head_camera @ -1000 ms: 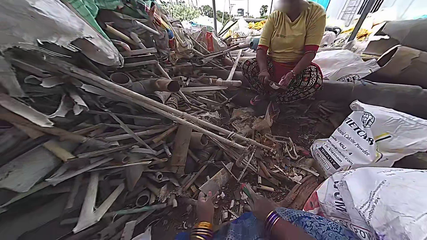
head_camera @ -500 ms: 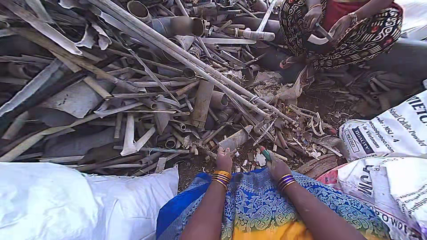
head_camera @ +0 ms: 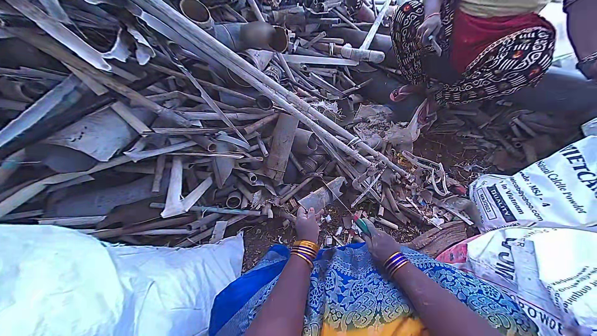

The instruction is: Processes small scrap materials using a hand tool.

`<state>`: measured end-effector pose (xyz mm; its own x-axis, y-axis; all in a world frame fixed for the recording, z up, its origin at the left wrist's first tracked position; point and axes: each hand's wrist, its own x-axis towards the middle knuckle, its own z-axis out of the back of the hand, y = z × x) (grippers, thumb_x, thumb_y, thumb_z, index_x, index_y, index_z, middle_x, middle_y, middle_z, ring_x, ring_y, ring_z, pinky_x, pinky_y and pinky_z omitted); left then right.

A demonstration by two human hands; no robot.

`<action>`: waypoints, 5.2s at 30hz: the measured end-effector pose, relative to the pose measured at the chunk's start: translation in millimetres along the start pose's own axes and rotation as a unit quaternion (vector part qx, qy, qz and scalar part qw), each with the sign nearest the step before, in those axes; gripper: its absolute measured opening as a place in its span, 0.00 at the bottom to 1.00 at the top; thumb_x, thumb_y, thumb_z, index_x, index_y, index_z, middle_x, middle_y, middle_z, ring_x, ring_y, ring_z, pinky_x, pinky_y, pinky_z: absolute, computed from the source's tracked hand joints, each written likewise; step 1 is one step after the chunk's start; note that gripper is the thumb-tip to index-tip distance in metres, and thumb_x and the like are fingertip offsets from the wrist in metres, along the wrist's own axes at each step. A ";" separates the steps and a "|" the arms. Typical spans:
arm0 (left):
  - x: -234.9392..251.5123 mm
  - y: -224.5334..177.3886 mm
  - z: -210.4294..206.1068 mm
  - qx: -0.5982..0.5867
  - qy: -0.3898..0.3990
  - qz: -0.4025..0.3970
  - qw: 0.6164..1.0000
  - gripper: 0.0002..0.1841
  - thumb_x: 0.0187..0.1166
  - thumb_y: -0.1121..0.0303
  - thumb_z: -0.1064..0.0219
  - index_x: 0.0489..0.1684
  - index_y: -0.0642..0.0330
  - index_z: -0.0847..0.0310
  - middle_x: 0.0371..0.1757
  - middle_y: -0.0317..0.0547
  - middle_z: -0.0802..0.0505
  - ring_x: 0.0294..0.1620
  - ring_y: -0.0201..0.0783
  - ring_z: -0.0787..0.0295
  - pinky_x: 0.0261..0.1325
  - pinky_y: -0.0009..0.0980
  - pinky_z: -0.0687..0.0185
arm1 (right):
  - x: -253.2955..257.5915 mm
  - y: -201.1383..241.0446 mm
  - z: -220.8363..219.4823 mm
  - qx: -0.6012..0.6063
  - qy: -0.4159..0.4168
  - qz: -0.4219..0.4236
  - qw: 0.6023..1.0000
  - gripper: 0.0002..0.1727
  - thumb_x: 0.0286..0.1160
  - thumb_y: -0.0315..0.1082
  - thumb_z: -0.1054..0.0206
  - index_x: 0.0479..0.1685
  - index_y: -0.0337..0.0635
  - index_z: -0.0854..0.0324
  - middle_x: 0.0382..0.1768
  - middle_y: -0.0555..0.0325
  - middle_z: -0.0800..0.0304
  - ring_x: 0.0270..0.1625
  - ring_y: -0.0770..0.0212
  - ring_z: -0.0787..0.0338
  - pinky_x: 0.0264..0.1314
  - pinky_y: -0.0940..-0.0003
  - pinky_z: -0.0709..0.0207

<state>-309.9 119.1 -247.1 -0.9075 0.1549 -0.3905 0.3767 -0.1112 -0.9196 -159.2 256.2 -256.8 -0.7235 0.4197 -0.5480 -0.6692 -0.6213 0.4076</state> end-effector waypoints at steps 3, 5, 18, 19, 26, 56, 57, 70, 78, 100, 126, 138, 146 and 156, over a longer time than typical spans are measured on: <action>2.1 2.3 1.6 -0.007 -0.008 0.007 1.000 0.23 0.95 0.72 0.51 0.85 0.73 0.42 0.75 0.72 0.21 0.64 0.52 0.10 0.67 0.43 0.15 | -6.7 6.0 -4.1 -0.028 0.005 0.075 0.997 0.32 0.94 0.43 0.49 0.96 0.55 0.47 0.67 0.37 0.13 0.68 0.36 0.12 0.70 0.38 0.24; -2.9 -0.3 -0.1 -0.048 -0.002 0.020 0.999 0.21 0.95 0.73 0.52 0.82 0.73 0.41 0.72 0.69 0.20 0.57 0.46 0.07 0.60 0.37 0.10 | 1.2 -2.0 0.3 0.003 -0.013 0.023 1.000 0.32 0.94 0.44 0.50 0.96 0.54 0.47 0.68 0.37 0.13 0.69 0.36 0.12 0.72 0.37 0.24; 0.9 0.4 -1.3 -0.162 -0.047 0.060 0.984 0.19 0.94 0.73 0.50 0.75 0.78 0.36 0.72 0.67 0.22 0.66 0.46 0.18 0.71 0.34 0.22 | -1.2 4.1 -1.9 -0.012 -0.001 -0.026 1.000 0.33 0.95 0.45 0.52 0.96 0.51 0.51 0.71 0.37 0.16 0.71 0.37 0.14 0.72 0.40 0.24; 1.9 0.0 -1.3 -0.169 -0.050 0.063 0.982 0.19 0.94 0.72 0.50 0.75 0.78 0.36 0.71 0.67 0.21 0.65 0.45 0.17 0.69 0.34 0.21 | -5.1 6.9 -3.4 -0.017 0.005 -0.006 1.000 0.33 0.95 0.45 0.52 0.96 0.51 0.50 0.70 0.36 0.15 0.71 0.37 0.13 0.72 0.39 0.24; 1.8 1.5 -0.3 -0.103 -0.029 0.025 0.994 0.21 0.94 0.73 0.50 0.80 0.76 0.37 0.78 0.66 0.24 0.73 0.45 0.22 0.76 0.35 0.27 | -4.6 4.5 4.2 0.006 0.011 0.005 1.000 0.31 0.94 0.44 0.51 0.95 0.51 0.45 0.69 0.37 0.14 0.71 0.36 0.13 0.72 0.38 0.24; -30.8 24.6 -8.9 0.465 0.335 -0.336 0.747 0.22 0.85 0.74 0.45 0.70 0.45 0.11 0.85 0.48 0.22 0.94 0.56 0.45 0.92 0.66 0.74 | 1.1 5.2 -6.1 0.593 -0.049 -0.019 0.803 0.17 0.78 0.21 0.37 0.64 0.32 0.32 0.21 0.61 0.29 0.11 0.73 0.35 0.14 0.79 0.38; -30.3 26.2 -9.0 0.434 0.328 -0.346 0.765 0.22 0.82 0.75 0.43 0.71 0.49 0.12 0.86 0.52 0.23 0.94 0.56 0.44 0.92 0.66 0.71 | 2.5 3.6 -5.1 0.566 -0.065 -0.021 0.822 0.19 0.75 0.20 0.36 0.64 0.31 0.30 0.23 0.59 0.27 0.12 0.72 0.33 0.14 0.78 0.36; -9.5 -20.6 9.3 0.631 0.284 -0.177 0.700 0.41 0.77 0.71 0.35 0.96 0.49 0.48 0.97 0.48 0.46 0.99 0.50 0.65 0.93 0.61 0.81 | -3.9 -39.9 59.2 0.195 -0.120 0.173 0.958 0.25 0.62 0.26 0.36 0.63 0.29 0.22 0.45 0.43 0.12 0.45 0.56 0.14 0.50 0.57 0.22; -21.1 -9.4 3.3 0.397 0.530 0.020 0.749 0.21 0.94 0.58 0.47 0.54 0.71 0.17 0.37 0.48 0.07 0.39 0.34 0.10 0.54 0.34 0.15 | -0.8 -59.5 62.6 0.281 -0.255 0.241 0.893 0.21 0.65 0.29 0.34 0.58 0.27 0.21 0.44 0.53 0.11 0.43 0.77 0.15 0.49 0.79 0.22; 15.1 -7.8 7.7 0.084 -0.086 0.142 0.983 0.35 0.97 0.46 0.70 0.61 0.71 0.25 0.33 0.49 0.19 0.23 0.37 0.28 0.29 0.34 0.28 | -62.5 19.8 34.7 -0.041 -0.148 0.224 0.962 0.22 0.79 0.36 0.36 0.72 0.53 0.13 0.48 0.35 0.06 0.49 0.33 0.06 0.46 0.36 0.17; -1.6 -0.2 -2.1 0.309 0.125 0.114 0.936 0.32 0.98 0.54 0.71 0.81 0.72 0.34 0.60 0.71 0.14 0.56 0.61 0.13 0.61 0.56 0.19 | -43.4 27.6 41.4 0.020 0.019 0.059 0.998 0.27 0.90 0.40 0.44 0.87 0.48 0.29 0.71 0.44 0.14 0.75 0.45 0.16 0.79 0.45 0.29; 13.5 -3.0 8.0 0.055 -0.017 0.211 0.976 0.34 0.97 0.46 0.68 0.69 0.70 0.29 0.40 0.57 0.18 0.24 0.42 0.22 0.32 0.39 0.19 | -70.4 33.5 57.2 -0.007 0.036 0.134 0.990 0.26 0.87 0.39 0.40 0.83 0.47 0.24 0.65 0.43 0.09 0.68 0.43 0.11 0.74 0.44 0.26; -10.9 -2.9 -2.5 0.035 0.092 0.240 0.966 0.30 0.97 0.47 0.65 0.66 0.67 0.31 0.27 0.46 0.22 0.15 0.37 0.30 0.26 0.34 0.21 | -58.0 34.8 55.3 -0.026 0.006 0.076 0.997 0.27 0.90 0.39 0.44 0.87 0.50 0.29 0.71 0.43 0.14 0.74 0.42 0.16 0.76 0.43 0.27; -3.1 1.7 -0.1 0.117 0.086 0.172 0.974 0.31 0.97 0.49 0.68 0.78 0.67 0.33 0.35 0.53 0.12 0.18 0.36 0.23 0.27 0.32 0.23 | -82.3 41.2 63.6 -0.047 0.009 0.085 0.995 0.27 0.89 0.39 0.43 0.86 0.53 0.27 0.66 0.39 0.11 0.69 0.38 0.13 0.69 0.38 0.24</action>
<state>-306.4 118.6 -247.5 -0.6827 0.2297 -0.6937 0.5819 -0.4032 -0.7062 -138.0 238.1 -148.4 -0.8209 0.2923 -0.4906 -0.5184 -0.7419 0.4253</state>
